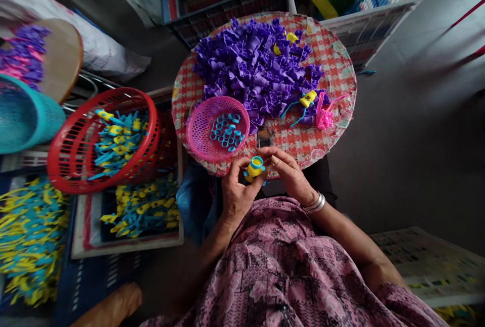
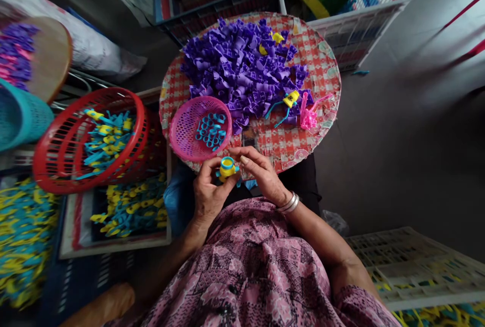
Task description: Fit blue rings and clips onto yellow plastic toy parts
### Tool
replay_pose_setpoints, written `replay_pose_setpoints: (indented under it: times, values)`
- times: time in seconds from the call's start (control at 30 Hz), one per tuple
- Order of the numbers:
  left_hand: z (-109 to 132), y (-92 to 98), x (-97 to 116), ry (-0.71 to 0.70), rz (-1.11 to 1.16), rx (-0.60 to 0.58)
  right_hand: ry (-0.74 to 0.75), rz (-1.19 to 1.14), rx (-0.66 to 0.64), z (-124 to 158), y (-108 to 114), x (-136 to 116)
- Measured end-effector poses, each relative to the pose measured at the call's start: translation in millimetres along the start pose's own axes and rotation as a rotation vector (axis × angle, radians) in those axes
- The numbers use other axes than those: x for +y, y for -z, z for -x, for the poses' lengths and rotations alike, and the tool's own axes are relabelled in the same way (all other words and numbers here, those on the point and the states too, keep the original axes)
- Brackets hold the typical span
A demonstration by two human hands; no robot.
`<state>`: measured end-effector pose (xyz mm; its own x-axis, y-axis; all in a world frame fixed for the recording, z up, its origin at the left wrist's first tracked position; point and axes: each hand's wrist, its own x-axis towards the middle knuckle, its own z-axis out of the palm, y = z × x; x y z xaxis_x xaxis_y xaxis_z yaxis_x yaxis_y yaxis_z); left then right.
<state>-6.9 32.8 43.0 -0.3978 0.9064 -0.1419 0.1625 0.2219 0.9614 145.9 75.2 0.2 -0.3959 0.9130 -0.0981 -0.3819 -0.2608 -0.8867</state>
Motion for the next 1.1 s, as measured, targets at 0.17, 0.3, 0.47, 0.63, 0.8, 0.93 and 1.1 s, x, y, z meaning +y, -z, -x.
replay_pose_setpoints:
  times: [0.17, 0.3, 0.47, 0.63, 0.8, 0.93, 1.1]
  values:
    - [1.6, 1.4, -4.3, -0.071, -0.039, -0.006, 0.022, -0.037, -0.058, 0.3, 1.9, 1.2]
    - [2.2, -1.0, -0.8, -0.016, -0.01, -0.046, 0.095, 0.078, -0.083, -2.3, 3.2, -4.7]
    - [3.8, -4.9, 1.9, 0.023, 0.011, -0.06, 0.166, 0.175, -0.133, -2.3, 3.0, -10.5]
    - [2.9, -4.8, -1.1, -0.016, -0.002, -0.003, 0.201, 0.235, 0.051, 4.9, -5.2, -7.5]
    - [0.2, -4.4, -4.8, -0.039, -0.061, 0.063, 0.318, 0.461, 0.202, 5.4, -16.4, -10.3]
    - [0.7, -3.5, -4.3, -0.056, -0.033, 0.032, 0.33, 0.646, 0.223, 2.9, -21.2, -16.4]
    - [-1.2, 3.6, -4.8, -0.04, -0.023, -0.053, 0.386, 0.726, 0.125, 0.5, -16.3, -23.2]
